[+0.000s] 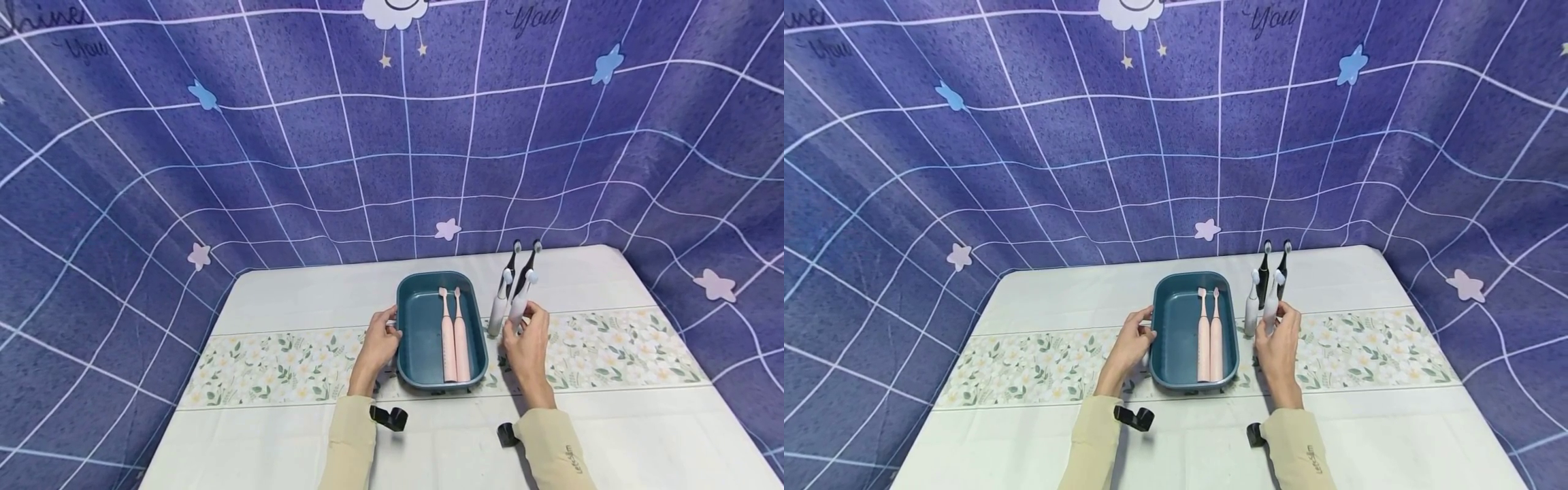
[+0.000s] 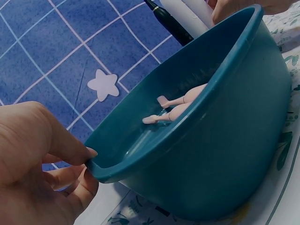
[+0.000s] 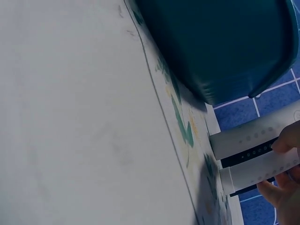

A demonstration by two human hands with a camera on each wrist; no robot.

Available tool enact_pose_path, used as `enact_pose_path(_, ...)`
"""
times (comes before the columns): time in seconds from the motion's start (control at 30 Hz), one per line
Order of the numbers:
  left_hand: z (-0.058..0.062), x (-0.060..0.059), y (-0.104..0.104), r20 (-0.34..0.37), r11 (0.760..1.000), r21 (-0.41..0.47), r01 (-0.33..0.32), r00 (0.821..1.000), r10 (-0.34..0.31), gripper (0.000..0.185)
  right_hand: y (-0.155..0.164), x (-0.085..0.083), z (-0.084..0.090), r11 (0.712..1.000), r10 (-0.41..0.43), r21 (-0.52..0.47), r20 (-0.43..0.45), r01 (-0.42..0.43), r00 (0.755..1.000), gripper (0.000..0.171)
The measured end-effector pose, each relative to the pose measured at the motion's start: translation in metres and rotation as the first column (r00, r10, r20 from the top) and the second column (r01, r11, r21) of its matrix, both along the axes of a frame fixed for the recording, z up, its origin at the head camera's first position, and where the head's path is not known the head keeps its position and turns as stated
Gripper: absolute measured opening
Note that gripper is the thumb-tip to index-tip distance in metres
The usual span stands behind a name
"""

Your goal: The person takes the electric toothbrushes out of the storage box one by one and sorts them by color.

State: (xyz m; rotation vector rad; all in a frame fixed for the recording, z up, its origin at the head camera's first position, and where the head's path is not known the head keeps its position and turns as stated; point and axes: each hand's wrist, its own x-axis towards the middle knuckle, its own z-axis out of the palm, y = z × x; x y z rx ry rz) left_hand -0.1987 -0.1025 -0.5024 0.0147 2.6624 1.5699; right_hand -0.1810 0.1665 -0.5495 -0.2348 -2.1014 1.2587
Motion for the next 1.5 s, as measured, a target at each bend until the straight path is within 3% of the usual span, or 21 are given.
enact_pose_path(0.27, -0.001, -0.001, -0.001, 0.005, 1.0, -0.016, 0.002, 1.0, -0.002, 0.053, 0.002, 0.006, 0.007, 0.999, 0.037, -0.032, -0.014, -0.038, 0.999, 0.059)
enact_pose_path(0.47, -0.001, 0.0, -0.001, 0.006, 1.0, -0.022, 0.011, 1.0, -0.011, 0.053, 0.003, 0.016, 0.021, 0.992, 0.028, -0.12, -0.057, -0.035, 0.998, 0.06)
enact_pose_path(0.73, -0.001, 0.0, 0.0, 0.009, 1.0, -0.012, 0.007, 1.0, -0.007, 0.053, 0.001, 0.03, 0.035, 0.97, 0.024, -0.243, -0.036, -0.032, 0.999, 0.062)
enact_pose_path(1.1, 0.0, 0.0, -0.001, 0.003, 1.0, -0.015, 0.012, 1.0, -0.012, 0.053, -0.03, 0.065, 0.081, 0.947, 0.156, -0.263, -0.118, -0.183, 0.981, 0.058)
enact_pose_path(1.5, -0.001, 0.0, 0.0, 0.006, 1.0, -0.016, 0.015, 1.0, -0.015, 0.053, -0.061, 0.066, 0.084, 0.907, 0.3, -0.27, -0.124, -0.323, 0.946, 0.056)
